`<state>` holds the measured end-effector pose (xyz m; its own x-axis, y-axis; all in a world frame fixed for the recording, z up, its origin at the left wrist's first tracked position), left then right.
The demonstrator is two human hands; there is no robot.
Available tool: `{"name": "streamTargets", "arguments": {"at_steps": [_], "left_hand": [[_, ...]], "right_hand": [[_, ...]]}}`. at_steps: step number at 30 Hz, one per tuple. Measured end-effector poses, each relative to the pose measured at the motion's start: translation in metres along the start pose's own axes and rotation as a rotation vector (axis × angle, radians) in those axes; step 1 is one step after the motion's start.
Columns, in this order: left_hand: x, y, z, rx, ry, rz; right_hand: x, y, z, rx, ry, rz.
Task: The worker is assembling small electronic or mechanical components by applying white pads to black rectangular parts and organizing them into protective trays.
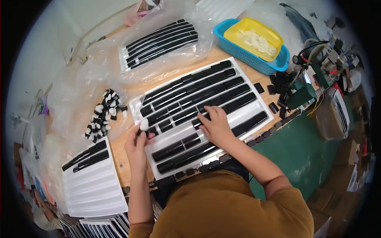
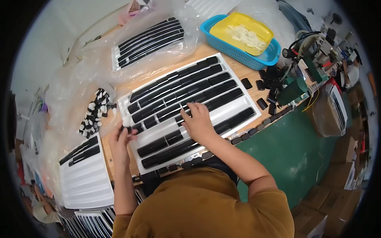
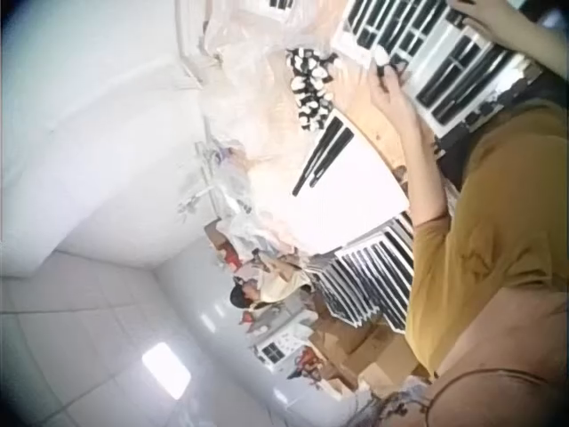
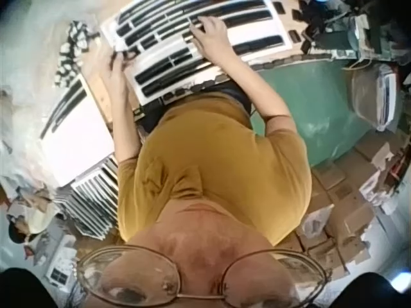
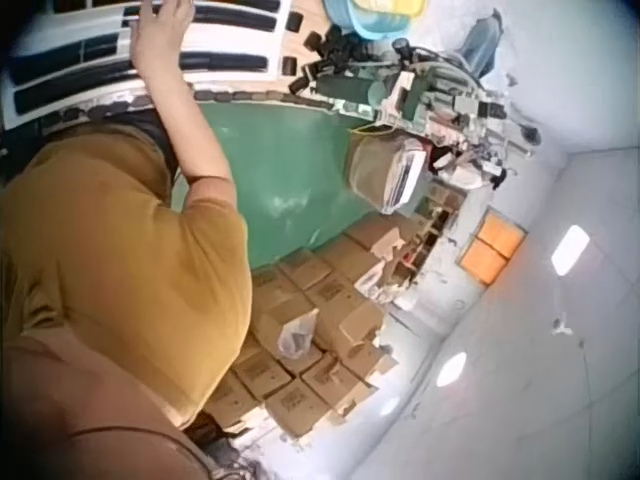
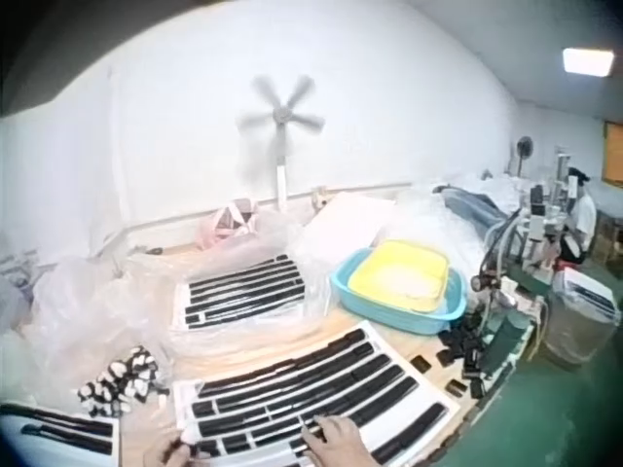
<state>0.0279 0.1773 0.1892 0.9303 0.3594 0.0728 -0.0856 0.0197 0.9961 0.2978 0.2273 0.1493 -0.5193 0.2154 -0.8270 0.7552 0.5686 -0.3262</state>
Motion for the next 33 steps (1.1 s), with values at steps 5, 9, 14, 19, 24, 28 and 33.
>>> {"name": "streamTargets", "arguments": {"at_steps": [5,9,14,19,24,28,33], "left_hand": [[0.016,-0.006,0.031,-0.052,-0.090,-0.047],[0.024,-0.014,0.039,-0.073,-0.112,0.056],[0.020,-0.023,0.046,-0.136,-0.110,0.063],[0.030,-0.007,0.058,-0.151,-0.188,0.083],[0.040,0.000,0.064,-0.109,-0.266,-0.007],[0.049,0.010,0.073,-0.136,-0.365,0.004],[0.050,0.011,0.077,-0.168,-0.407,0.053]], "right_hand": [[-0.011,0.000,-0.007,-0.041,0.041,-0.091],[-0.012,0.000,-0.011,-0.056,-0.040,-0.102],[-0.025,-0.007,-0.010,-0.078,-0.011,-0.170],[-0.042,-0.019,0.005,0.474,-0.187,-1.026],[-0.050,-0.037,0.014,0.512,-0.423,-1.154],[-0.053,-0.047,0.014,0.296,-0.415,-0.996],[-0.058,-0.058,0.015,0.203,-0.497,-1.017]]}}
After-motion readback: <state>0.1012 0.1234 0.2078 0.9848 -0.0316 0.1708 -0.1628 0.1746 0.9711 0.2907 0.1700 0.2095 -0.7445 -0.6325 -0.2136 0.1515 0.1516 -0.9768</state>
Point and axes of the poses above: each hand's wrist, its own z-axis away from the middle knuckle, its own x-axis out of the palm, y = z × x, the point moved 3 cm from there along -z, towards the middle knuckle, and after that the axes turned 1 degree about x, right-handed, at the moved point
